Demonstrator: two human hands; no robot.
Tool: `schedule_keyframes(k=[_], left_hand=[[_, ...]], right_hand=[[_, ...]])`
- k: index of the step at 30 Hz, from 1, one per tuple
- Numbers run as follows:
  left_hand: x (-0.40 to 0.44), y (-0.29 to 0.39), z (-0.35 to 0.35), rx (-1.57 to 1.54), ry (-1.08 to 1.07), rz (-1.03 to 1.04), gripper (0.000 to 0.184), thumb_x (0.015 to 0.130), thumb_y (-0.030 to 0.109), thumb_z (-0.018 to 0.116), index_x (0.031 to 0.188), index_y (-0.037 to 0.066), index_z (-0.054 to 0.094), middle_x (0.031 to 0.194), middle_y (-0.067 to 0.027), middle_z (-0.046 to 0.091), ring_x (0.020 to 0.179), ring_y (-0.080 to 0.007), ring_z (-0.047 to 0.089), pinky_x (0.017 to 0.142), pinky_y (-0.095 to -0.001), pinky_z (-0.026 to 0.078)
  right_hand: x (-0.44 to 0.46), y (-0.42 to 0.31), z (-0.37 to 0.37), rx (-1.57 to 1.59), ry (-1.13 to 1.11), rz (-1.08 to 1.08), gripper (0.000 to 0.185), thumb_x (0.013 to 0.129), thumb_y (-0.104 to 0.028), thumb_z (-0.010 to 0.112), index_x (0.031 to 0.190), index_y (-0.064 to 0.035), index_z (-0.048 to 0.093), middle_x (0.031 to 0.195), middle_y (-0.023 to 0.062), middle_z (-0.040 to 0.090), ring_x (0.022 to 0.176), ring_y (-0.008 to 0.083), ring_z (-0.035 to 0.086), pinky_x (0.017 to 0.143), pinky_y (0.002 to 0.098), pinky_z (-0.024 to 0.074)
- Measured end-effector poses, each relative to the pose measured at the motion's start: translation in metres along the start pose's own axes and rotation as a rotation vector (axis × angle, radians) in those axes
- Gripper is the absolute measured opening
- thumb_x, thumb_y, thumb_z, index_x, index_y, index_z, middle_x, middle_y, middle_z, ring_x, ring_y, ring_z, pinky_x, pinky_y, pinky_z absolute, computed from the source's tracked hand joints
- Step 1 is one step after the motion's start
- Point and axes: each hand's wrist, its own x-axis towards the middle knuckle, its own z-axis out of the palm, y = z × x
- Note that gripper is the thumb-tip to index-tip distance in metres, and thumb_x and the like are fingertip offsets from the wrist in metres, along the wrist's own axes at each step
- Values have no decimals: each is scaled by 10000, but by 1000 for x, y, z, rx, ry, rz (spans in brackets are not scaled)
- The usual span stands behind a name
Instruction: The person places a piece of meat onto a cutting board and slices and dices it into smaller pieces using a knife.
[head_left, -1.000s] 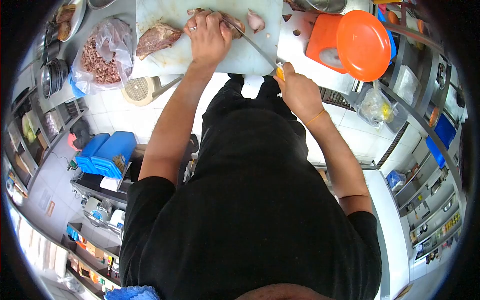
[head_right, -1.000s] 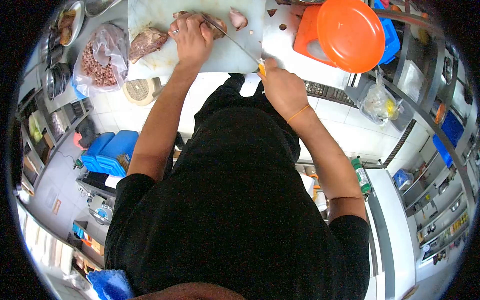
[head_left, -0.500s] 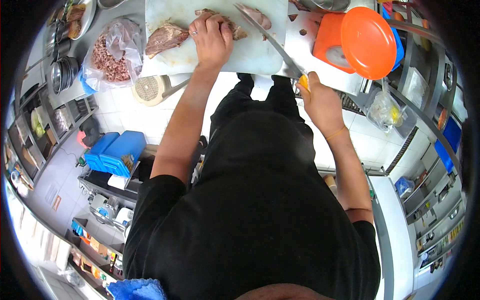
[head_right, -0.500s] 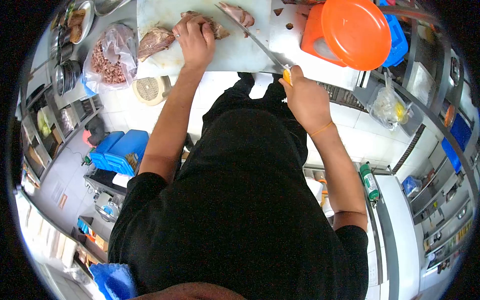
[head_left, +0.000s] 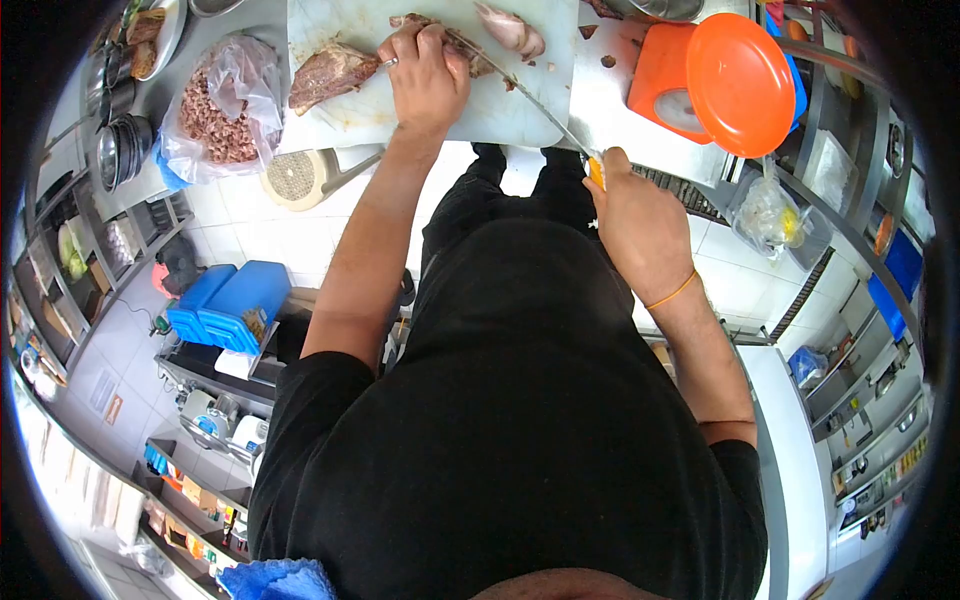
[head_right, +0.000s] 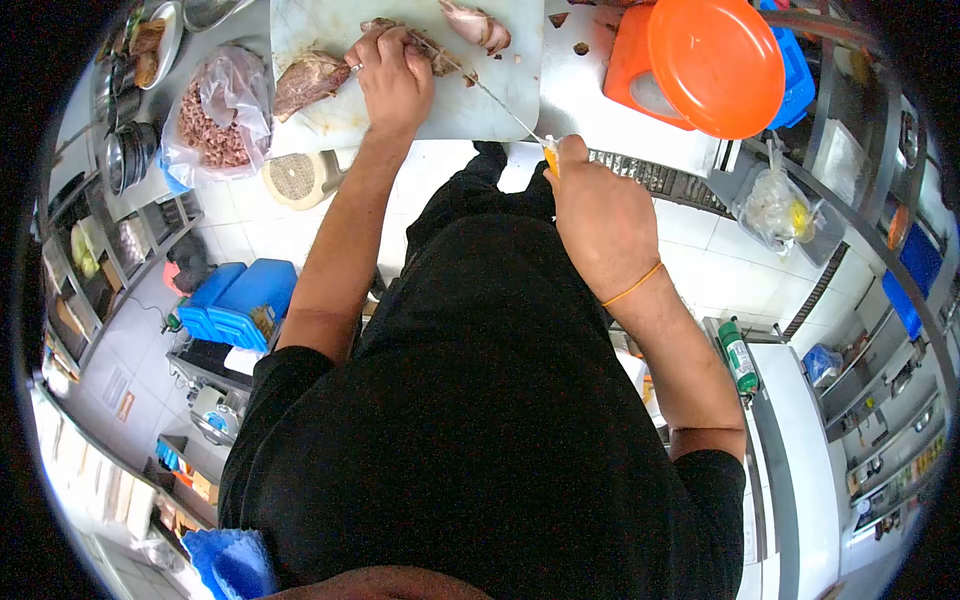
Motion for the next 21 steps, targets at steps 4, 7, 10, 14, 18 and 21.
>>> schedule_keyframes(k=[4,7,10,14,18,21], left_hand=[[0,-2,0,8,-19,12,278,880,102,575,1147,27,595,1136,-224,559,1101,-419,535,983,-550,408],[0,-1,0,10,-34,-2,276,871,95,575,1139,28,580,1118,-216,551,1099,-415,528,979,-555,405],[-1,-1,0,17,-23,25,272,861,90,579,1127,34,566,1108,-212,546,1096,-410,523,978,-562,395],[-1,-2,1,17,-25,15,259,859,86,579,1113,38,557,1093,-206,543,1089,-412,523,983,-568,389],[0,-2,-1,1,-42,34,251,867,96,583,1111,41,558,1092,-206,546,1089,-426,525,982,-573,406],[-2,-3,2,-10,-53,-12,250,868,106,591,1109,46,562,1093,-205,548,1084,-429,529,980,-576,415]], right_hand=[[10,-6,3,-2,-8,-25,314,1058,-291,605,1115,9,529,765,214,720,727,392,736,628,479,582],[25,-11,8,11,-3,-41,308,1058,-283,605,1104,12,532,754,208,718,728,391,740,629,479,585],[50,-16,17,2,38,-73,300,1056,-279,607,1097,10,536,741,207,713,722,389,741,632,485,587],[51,-14,18,1,57,-95,300,1055,-274,608,1097,13,537,736,212,713,710,396,740,636,495,587],[21,-6,0,-22,-13,-64,303,1056,-272,604,1101,20,536,742,213,716,707,400,738,637,498,588],[34,-10,8,2,-14,-46,298,1059,-270,599,1100,18,536,742,212,715,710,402,738,639,500,588]])
